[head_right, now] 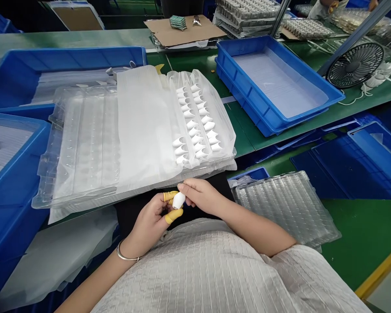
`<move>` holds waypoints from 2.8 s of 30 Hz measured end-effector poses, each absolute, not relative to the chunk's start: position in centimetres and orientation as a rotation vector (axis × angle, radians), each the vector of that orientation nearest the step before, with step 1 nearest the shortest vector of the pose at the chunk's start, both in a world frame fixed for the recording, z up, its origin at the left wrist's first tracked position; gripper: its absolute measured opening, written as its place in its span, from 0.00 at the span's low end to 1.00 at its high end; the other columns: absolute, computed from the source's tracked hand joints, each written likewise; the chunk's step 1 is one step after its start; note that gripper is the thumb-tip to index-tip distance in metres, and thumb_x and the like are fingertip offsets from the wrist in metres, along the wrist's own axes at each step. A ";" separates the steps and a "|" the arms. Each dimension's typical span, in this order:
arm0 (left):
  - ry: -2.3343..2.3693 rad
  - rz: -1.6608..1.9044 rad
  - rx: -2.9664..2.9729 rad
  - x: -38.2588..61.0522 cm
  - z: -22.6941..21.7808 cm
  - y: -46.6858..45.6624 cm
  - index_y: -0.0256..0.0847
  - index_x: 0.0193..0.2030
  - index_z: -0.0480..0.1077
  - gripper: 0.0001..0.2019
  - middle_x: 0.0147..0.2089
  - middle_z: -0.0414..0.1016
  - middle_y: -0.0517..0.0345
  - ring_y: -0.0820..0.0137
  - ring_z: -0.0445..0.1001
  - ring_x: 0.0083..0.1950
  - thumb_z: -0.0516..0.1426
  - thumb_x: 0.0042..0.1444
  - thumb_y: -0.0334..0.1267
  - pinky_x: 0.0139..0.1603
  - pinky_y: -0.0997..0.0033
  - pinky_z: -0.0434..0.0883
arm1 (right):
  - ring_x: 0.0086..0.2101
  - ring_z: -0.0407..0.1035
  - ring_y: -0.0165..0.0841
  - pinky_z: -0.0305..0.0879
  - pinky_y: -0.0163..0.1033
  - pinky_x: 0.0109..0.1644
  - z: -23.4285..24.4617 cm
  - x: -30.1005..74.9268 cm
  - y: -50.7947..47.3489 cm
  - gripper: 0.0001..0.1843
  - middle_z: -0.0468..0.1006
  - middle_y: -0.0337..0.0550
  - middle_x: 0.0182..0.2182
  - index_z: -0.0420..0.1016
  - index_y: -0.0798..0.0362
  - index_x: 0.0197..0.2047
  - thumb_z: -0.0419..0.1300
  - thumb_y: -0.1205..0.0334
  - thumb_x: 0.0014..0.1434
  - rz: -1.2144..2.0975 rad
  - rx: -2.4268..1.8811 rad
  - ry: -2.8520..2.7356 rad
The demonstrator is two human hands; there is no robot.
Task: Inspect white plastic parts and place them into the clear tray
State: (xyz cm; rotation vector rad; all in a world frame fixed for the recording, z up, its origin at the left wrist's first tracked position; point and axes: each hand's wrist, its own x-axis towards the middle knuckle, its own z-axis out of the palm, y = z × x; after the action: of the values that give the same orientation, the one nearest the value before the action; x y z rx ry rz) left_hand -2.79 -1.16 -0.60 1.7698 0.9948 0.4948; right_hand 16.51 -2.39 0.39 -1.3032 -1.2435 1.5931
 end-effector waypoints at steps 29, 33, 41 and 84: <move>0.929 0.546 1.360 -2.6 -1.5 -1.7 0.42 0.51 0.67 0.16 0.43 0.74 0.55 0.68 0.73 0.42 0.61 0.58 0.41 0.43 0.65 0.72 | 0.24 0.65 0.28 0.60 0.34 0.28 -0.3 17.3 -2.6 0.21 0.71 0.37 0.24 0.66 0.53 0.29 0.55 0.44 0.63 1.500 -1.310 -1.047; 0.938 0.545 1.373 -2.6 -1.5 -1.6 0.44 0.54 0.66 0.18 0.43 0.74 0.56 0.70 0.73 0.40 0.61 0.58 0.40 0.42 0.66 0.72 | 0.26 0.64 0.28 0.61 0.34 0.30 0.0 17.6 -2.8 0.19 0.71 0.37 0.26 0.68 0.54 0.33 0.57 0.45 0.63 1.507 -1.309 -1.049; 0.975 0.525 1.580 -2.3 -0.5 -1.3 0.43 0.50 0.70 0.13 0.37 0.72 0.59 0.72 0.69 0.34 0.59 0.58 0.38 0.36 0.69 0.71 | 0.29 0.63 0.29 0.60 0.35 0.34 0.0 17.5 -2.6 0.21 0.69 0.37 0.28 0.72 0.55 0.35 0.61 0.43 0.60 1.649 -1.237 -1.201; 1.063 0.626 1.557 -2.6 -0.8 -1.2 0.41 0.41 0.67 0.08 0.31 0.68 0.63 0.73 0.67 0.30 0.59 0.59 0.41 0.31 0.72 0.66 | 0.32 0.66 0.32 0.63 0.37 0.36 0.4 18.4 -2.9 0.16 0.71 0.40 0.33 0.75 0.54 0.39 0.64 0.48 0.59 1.380 -1.253 -1.482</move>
State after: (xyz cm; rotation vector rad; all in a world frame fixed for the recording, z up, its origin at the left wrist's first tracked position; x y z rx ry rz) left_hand -2.57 -1.23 -0.80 1.5570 1.0633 0.6260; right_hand 18.40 -2.89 0.39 -1.2529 -1.4822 1.3797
